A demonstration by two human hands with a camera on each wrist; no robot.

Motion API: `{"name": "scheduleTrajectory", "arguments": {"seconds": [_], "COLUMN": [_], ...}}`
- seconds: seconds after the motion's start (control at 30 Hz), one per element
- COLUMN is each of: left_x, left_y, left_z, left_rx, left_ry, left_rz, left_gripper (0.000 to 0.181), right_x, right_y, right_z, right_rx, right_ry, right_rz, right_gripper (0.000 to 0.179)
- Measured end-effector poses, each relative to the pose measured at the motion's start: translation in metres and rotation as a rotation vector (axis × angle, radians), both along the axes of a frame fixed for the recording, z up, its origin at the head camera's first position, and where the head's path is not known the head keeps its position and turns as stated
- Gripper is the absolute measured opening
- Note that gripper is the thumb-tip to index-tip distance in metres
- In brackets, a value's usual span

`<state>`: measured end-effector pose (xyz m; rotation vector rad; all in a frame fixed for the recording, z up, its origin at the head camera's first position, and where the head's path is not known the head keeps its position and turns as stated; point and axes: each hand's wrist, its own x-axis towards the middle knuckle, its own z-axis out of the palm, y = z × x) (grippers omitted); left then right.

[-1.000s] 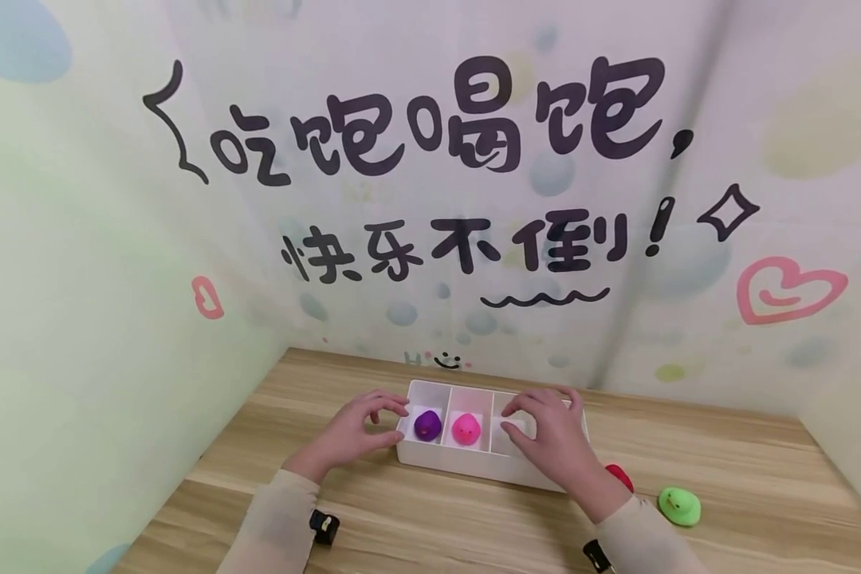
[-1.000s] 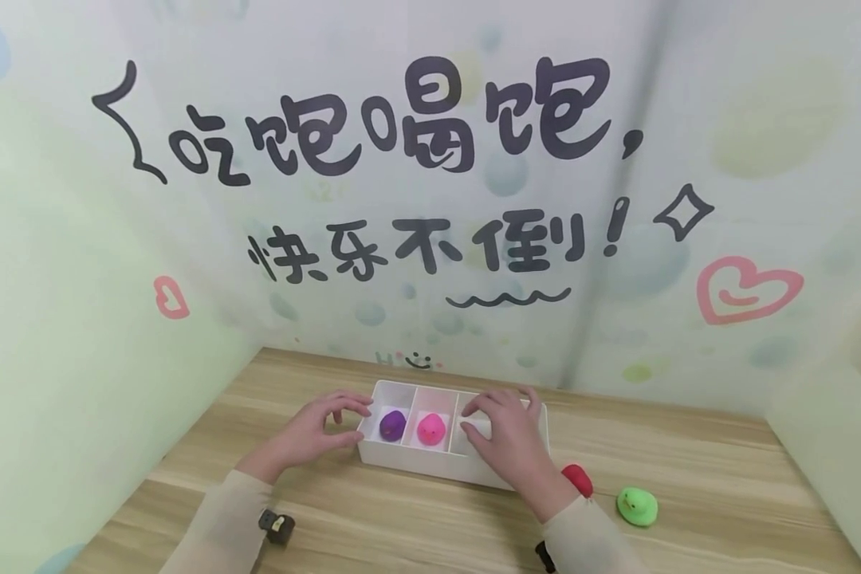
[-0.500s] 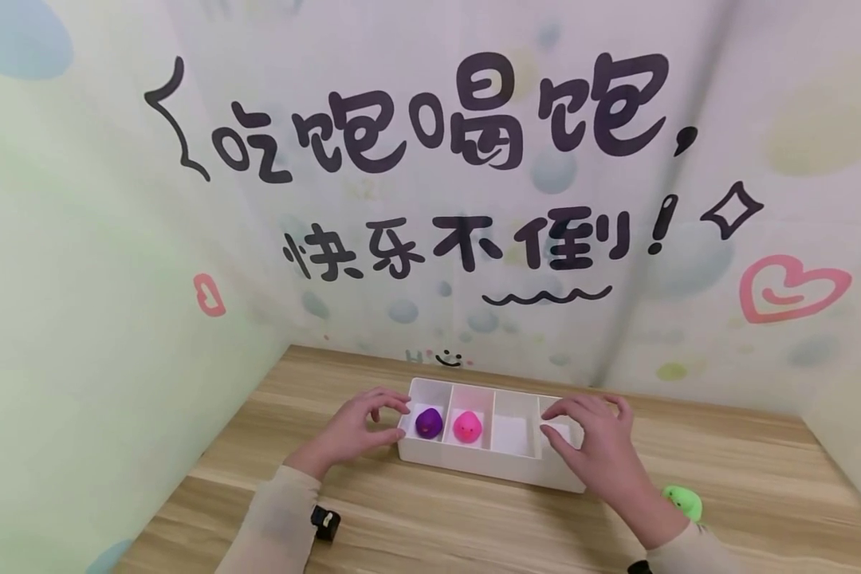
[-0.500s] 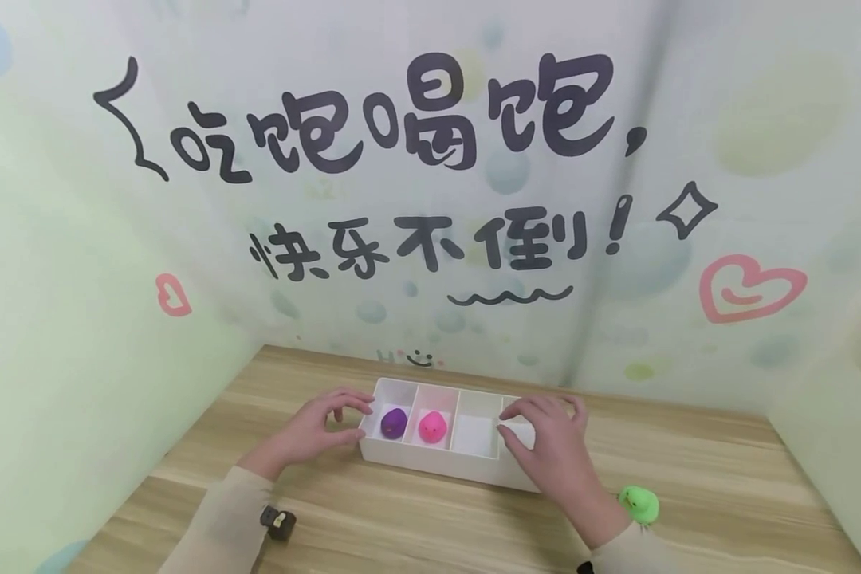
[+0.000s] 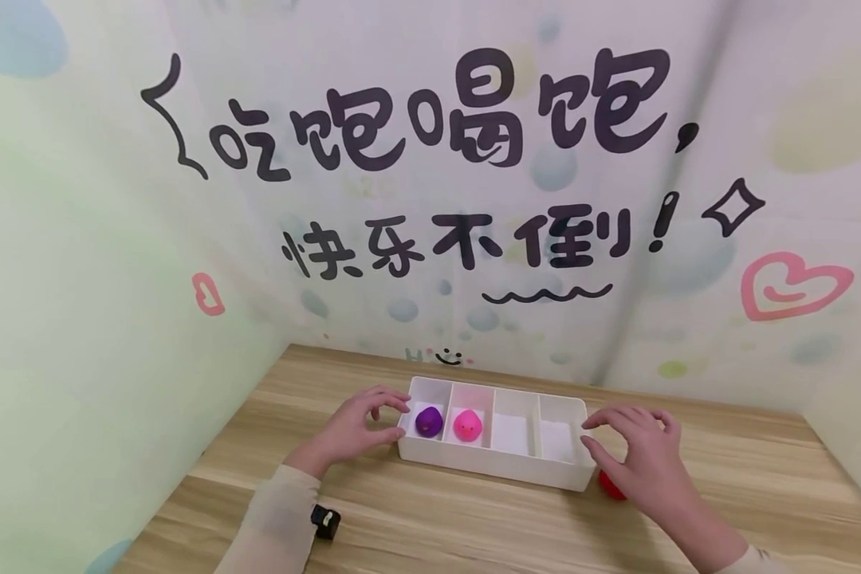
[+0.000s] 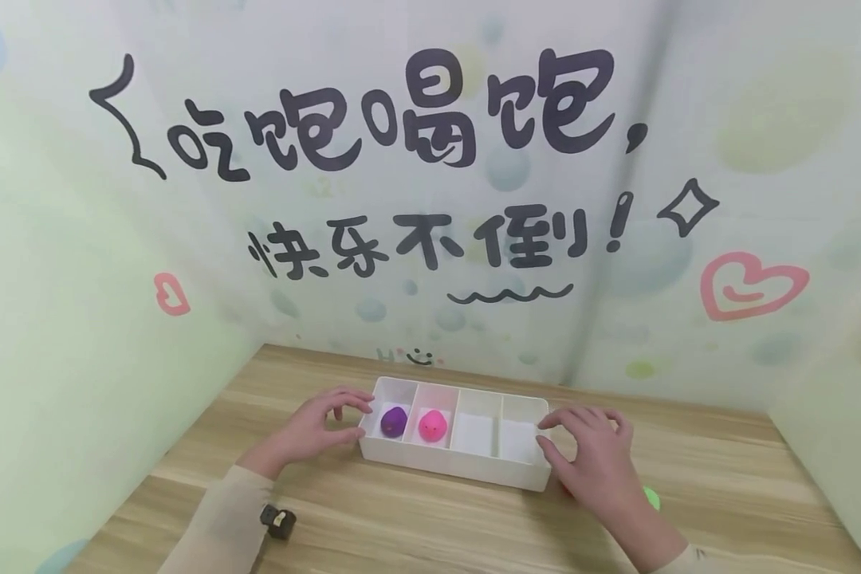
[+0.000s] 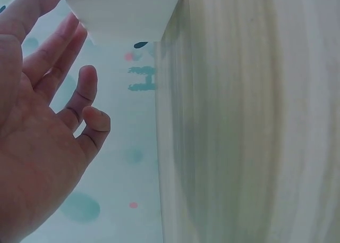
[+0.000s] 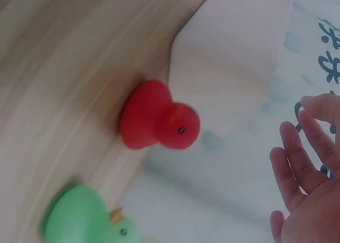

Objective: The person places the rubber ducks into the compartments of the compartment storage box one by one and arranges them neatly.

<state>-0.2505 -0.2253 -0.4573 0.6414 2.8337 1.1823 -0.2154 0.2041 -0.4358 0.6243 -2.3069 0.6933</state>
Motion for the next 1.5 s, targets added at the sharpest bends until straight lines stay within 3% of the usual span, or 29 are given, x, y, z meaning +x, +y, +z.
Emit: {"name": "scheduleTrajectory", "arguments": {"seconds": [0.37,0.7,0.97,1.1,1.3,1.5], "left_x": [-0.001,-0.001,0.001,0.002,0.001,0.001], "left_y": [-0.001,0.000,0.002,0.001,0.001,0.001], "left_z": [0.001,0.000,0.000,-0.001,-0.001,-0.001], "left_rx": [-0.002,0.006,0.011,0.020,0.037,0.030], "left_ry": [0.009,0.027,0.009,0.042,0.062,0.059], "left_rz": [-0.017,-0.012,-0.003,-0.016,-0.039,-0.041], "left_gripper": [0.032,0.030,0.029,0.028,0.029,0.029], "right_x": [0.007,0.013,0.027,0.033,0.039,0.039], "right_y": [0.030,0.063,0.081,0.086,0.098,0.108], "right_z": [-0.009,-0.023,-0.032,-0.034,-0.035,-0.037], "right_rx": [0.000,0.048,0.087,0.122,0.192,0.209], "right_ry": [0.022,-0.020,-0.153,-0.197,-0.310,-0.402], "right_rz": [-0.042,-0.119,-0.168,-0.202,-0.263,-0.274], "right_gripper": [0.032,0.037,0.036,0.037,0.037,0.040]}}
